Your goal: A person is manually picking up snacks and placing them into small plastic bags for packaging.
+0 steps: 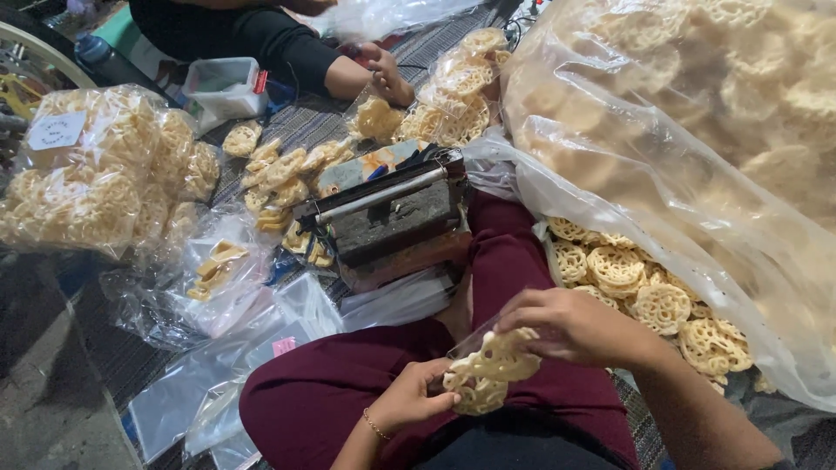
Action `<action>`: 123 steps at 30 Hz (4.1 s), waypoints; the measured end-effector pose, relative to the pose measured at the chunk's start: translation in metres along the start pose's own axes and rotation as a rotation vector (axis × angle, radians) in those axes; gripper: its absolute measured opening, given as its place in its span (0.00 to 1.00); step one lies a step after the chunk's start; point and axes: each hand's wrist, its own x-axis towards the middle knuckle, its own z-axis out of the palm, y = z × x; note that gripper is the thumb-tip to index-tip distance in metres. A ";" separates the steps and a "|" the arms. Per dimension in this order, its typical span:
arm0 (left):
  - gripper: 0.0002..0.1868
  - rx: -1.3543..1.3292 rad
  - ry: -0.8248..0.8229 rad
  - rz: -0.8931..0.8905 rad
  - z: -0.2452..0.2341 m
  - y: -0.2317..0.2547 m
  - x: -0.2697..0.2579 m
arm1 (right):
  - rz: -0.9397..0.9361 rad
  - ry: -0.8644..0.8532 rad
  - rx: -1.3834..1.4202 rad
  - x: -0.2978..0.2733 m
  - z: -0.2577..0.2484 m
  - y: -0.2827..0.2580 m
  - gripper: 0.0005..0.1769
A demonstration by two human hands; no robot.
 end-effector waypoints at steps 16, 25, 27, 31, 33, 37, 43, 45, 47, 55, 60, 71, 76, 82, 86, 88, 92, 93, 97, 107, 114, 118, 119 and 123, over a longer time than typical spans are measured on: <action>0.26 -0.057 0.110 -0.029 -0.001 0.013 0.018 | -0.199 0.012 -0.103 0.024 0.048 0.018 0.17; 0.22 -0.294 0.011 -0.057 -0.006 0.005 0.014 | -0.216 0.095 -0.016 0.035 0.034 0.006 0.09; 0.21 -0.314 0.012 -0.053 -0.006 0.004 0.015 | -0.219 0.121 0.015 0.037 0.028 0.003 0.08; 0.27 -0.270 0.000 0.033 -0.009 0.015 0.020 | -0.215 0.144 0.085 0.039 0.015 0.001 0.11; 0.33 -0.365 -0.039 -0.034 -0.010 0.030 0.021 | -0.178 0.195 0.097 0.038 0.011 -0.002 0.12; 0.28 -0.419 -0.058 -0.016 -0.002 0.015 0.029 | -0.185 0.137 -0.019 0.032 0.016 0.009 0.18; 0.24 -0.374 -0.042 -0.079 0.006 0.004 0.034 | -0.146 -0.097 0.045 0.023 0.022 0.015 0.09; 0.34 -0.174 0.037 0.048 0.008 -0.009 0.038 | -0.173 -0.046 0.165 0.022 0.023 0.011 0.07; 0.26 -0.211 0.028 0.040 0.007 0.003 0.038 | -0.164 -0.036 0.227 0.023 0.016 0.007 0.07; 0.23 -0.176 -0.031 0.076 0.004 0.007 0.038 | -0.100 0.186 0.127 -0.002 0.022 0.027 0.08; 0.28 -0.304 -0.046 0.015 0.003 0.006 0.037 | 0.156 0.634 0.206 -0.035 0.026 0.043 0.11; 0.38 -0.330 0.053 -0.112 -0.019 0.018 0.023 | 0.405 1.019 -0.252 -0.071 -0.044 0.039 0.34; 0.45 -0.548 0.124 -0.112 -0.019 0.022 0.022 | 0.382 1.055 -0.262 -0.075 -0.045 0.044 0.35; 0.42 -0.556 0.089 -0.139 -0.009 0.017 0.025 | 0.387 1.069 -0.281 -0.071 -0.040 0.044 0.34; 0.43 -0.578 0.009 -0.085 0.000 0.014 0.021 | 0.383 1.005 -0.238 -0.068 -0.035 0.037 0.28; 0.44 -0.602 -0.031 -0.094 0.004 0.014 0.018 | 0.399 0.963 -0.214 -0.068 -0.025 0.037 0.27; 0.47 -0.614 -0.064 -0.116 0.010 0.013 0.020 | 0.236 0.651 0.031 -0.057 0.004 0.038 0.22; 0.47 -0.615 -0.074 -0.113 0.011 0.014 0.020 | 0.144 0.521 0.085 -0.051 0.013 0.035 0.26; 0.43 -0.486 -0.090 -0.052 0.006 0.025 0.021 | 0.028 0.531 0.064 -0.041 0.019 0.028 0.31; 0.46 -0.551 0.079 -0.081 -0.011 0.024 0.019 | 0.100 0.666 -0.033 -0.050 0.002 0.040 0.31; 0.48 -0.531 0.083 0.011 -0.025 0.013 0.021 | 0.117 1.243 0.004 -0.105 -0.056 0.055 0.40; 0.52 -0.611 0.119 -0.012 -0.019 0.018 0.028 | 0.262 1.210 -0.118 -0.107 -0.046 0.062 0.33; 0.51 -0.581 0.112 -0.023 -0.017 0.020 0.029 | 0.421 0.917 -0.028 -0.099 -0.041 0.060 0.27; 0.51 -0.571 0.114 -0.097 -0.003 0.017 0.031 | 1.002 0.208 0.018 -0.072 0.013 0.106 0.24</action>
